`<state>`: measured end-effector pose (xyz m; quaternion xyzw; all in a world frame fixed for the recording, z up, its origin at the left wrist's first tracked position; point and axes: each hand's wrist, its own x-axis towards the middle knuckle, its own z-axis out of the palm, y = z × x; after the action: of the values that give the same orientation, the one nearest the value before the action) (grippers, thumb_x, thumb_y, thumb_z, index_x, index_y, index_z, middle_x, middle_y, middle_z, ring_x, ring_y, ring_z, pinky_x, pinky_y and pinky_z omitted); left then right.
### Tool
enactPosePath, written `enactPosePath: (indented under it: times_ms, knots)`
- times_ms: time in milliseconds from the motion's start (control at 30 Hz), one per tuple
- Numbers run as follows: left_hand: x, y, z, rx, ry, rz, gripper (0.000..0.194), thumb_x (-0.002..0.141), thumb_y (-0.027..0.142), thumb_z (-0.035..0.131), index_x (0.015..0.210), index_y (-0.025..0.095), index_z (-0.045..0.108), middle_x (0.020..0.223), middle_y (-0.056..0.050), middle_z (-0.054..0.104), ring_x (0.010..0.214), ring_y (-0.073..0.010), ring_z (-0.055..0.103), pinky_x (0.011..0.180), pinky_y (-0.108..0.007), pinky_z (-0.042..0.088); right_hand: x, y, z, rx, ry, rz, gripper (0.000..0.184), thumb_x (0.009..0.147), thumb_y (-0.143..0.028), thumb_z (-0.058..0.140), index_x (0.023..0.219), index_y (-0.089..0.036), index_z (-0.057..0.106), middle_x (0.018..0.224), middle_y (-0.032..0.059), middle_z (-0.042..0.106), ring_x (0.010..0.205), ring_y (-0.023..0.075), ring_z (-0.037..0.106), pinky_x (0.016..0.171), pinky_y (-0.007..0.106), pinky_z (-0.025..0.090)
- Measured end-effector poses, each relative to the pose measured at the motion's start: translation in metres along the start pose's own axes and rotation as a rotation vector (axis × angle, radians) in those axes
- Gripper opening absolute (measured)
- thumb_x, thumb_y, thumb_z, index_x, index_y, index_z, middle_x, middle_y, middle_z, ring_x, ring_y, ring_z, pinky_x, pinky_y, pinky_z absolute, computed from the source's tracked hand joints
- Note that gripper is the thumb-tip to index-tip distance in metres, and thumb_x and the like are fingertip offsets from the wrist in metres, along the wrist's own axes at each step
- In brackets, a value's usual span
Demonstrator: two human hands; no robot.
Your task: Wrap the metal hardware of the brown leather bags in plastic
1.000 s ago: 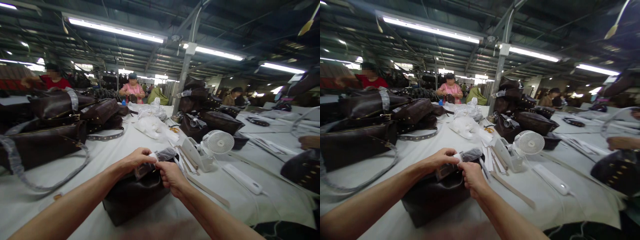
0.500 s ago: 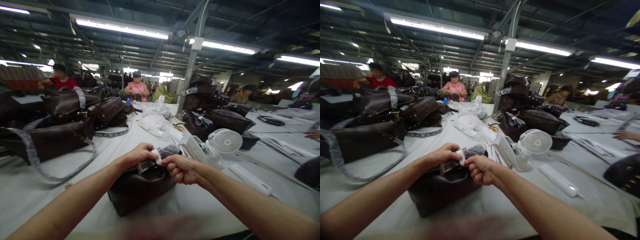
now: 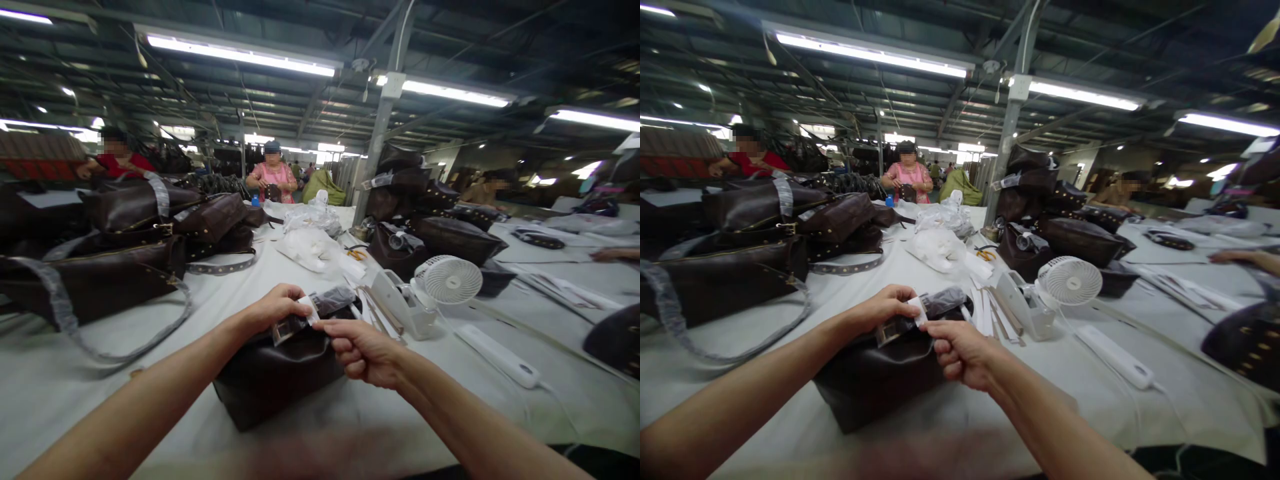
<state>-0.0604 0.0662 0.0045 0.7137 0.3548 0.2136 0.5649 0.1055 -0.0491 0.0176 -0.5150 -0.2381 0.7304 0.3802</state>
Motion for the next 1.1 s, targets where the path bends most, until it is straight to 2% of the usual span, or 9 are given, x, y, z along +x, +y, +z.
enactPosePath:
  times_ms: [133,267,333,433,500,633,767,933,1100]
  knots:
    - [0.002,-0.003,0.0,-0.034,-0.018,-0.024,0.021,0.056,0.029,0.069,0.07,0.015,0.062,0.058,0.002,0.058,0.051,-0.0118,0.05,0.051,-0.024,0.037,0.002,0.016,-0.011,0.325,-0.124,0.066,0.012,0.093,-0.018,0.053,0.103,-0.019,0.059,0.045,-0.013,0.027,0.033,0.0007,0.02,0.037,0.01,0.005]
    - [0.003,-0.004,0.001,-0.036,-0.02,-0.03,0.02,0.057,0.029,0.069,0.07,0.015,0.063,0.058,0.002,0.059,0.051,-0.0117,0.051,0.05,-0.023,0.037,0.0,0.023,-0.016,0.359,-0.156,-0.008,0.017,0.093,-0.016,0.055,0.109,-0.02,0.059,0.045,-0.0124,0.03,0.033,0.0005,0.023,0.036,0.009,0.007]
    - [0.004,-0.004,0.003,-0.026,-0.025,-0.03,0.019,0.057,0.028,0.069,0.07,0.015,0.063,0.059,0.002,0.059,0.052,-0.0116,0.051,0.051,-0.023,0.037,-0.001,0.02,-0.017,0.404,-0.153,0.053,0.013,0.096,-0.017,0.048,0.103,-0.017,0.059,0.044,-0.0125,0.029,0.031,0.0004,0.023,0.035,0.009,0.006]
    - [0.003,-0.003,0.003,-0.017,-0.022,-0.026,0.019,0.058,0.028,0.07,0.071,0.015,0.064,0.059,0.003,0.06,0.053,-0.0115,0.05,0.051,-0.023,0.037,-0.003,0.011,-0.018,0.578,-0.232,0.171,0.027,0.102,-0.029,0.035,0.097,-0.012,0.056,0.044,-0.0126,0.027,0.03,0.0012,0.025,0.032,0.008,0.009]
    - [0.003,-0.003,0.003,-0.018,-0.013,-0.021,0.019,0.058,0.028,0.07,0.071,0.016,0.063,0.06,0.003,0.059,0.053,-0.0114,0.05,0.051,-0.022,0.037,-0.004,0.007,-0.02,0.683,-0.299,0.201,0.038,0.103,-0.039,0.029,0.098,-0.01,0.054,0.046,-0.0112,0.032,0.032,0.002,0.03,0.031,0.007,0.014]
    - [0.0,-0.002,0.002,-0.022,-0.018,-0.01,0.019,0.059,0.03,0.069,0.072,0.016,0.064,0.06,0.003,0.059,0.054,-0.0119,0.051,0.052,-0.023,0.037,0.0,0.009,-0.021,0.793,-0.33,0.222,0.042,0.102,-0.044,0.025,0.089,-0.012,0.049,0.053,-0.0073,0.041,0.034,0.0016,0.036,0.031,0.006,0.023]
    - [-0.003,0.002,0.002,-0.062,-0.043,-0.02,0.022,0.059,0.031,0.072,0.073,0.015,0.065,0.063,0.001,0.062,0.057,-0.013,0.054,0.056,-0.024,0.038,0.012,0.007,-0.017,0.788,-0.328,0.232,0.034,0.101,-0.036,0.025,0.082,-0.015,0.043,0.054,-0.0075,0.038,0.033,0.0009,0.035,0.029,0.006,0.025]
    - [-0.006,0.003,-0.001,-0.142,-0.063,-0.076,0.021,0.058,0.03,0.074,0.07,0.014,0.065,0.061,0.0,0.063,0.052,-0.0106,0.052,0.052,-0.022,0.037,0.026,-0.004,-0.014,0.663,-0.26,0.281,0.027,0.098,-0.028,0.027,0.077,-0.017,0.04,0.048,-0.0121,0.025,0.03,0.0017,0.031,0.029,0.006,0.026]
    - [0.0,-0.006,-0.009,-0.311,-0.121,-0.159,0.027,0.055,0.028,0.079,0.073,0.012,0.068,0.062,-0.002,0.065,0.052,-0.0115,0.056,0.052,-0.022,0.039,0.027,0.001,-0.015,0.542,-0.239,0.189,0.015,0.094,-0.014,0.035,0.093,-0.011,0.049,0.055,-0.0067,0.044,0.032,-0.0001,0.031,0.029,0.006,0.019]
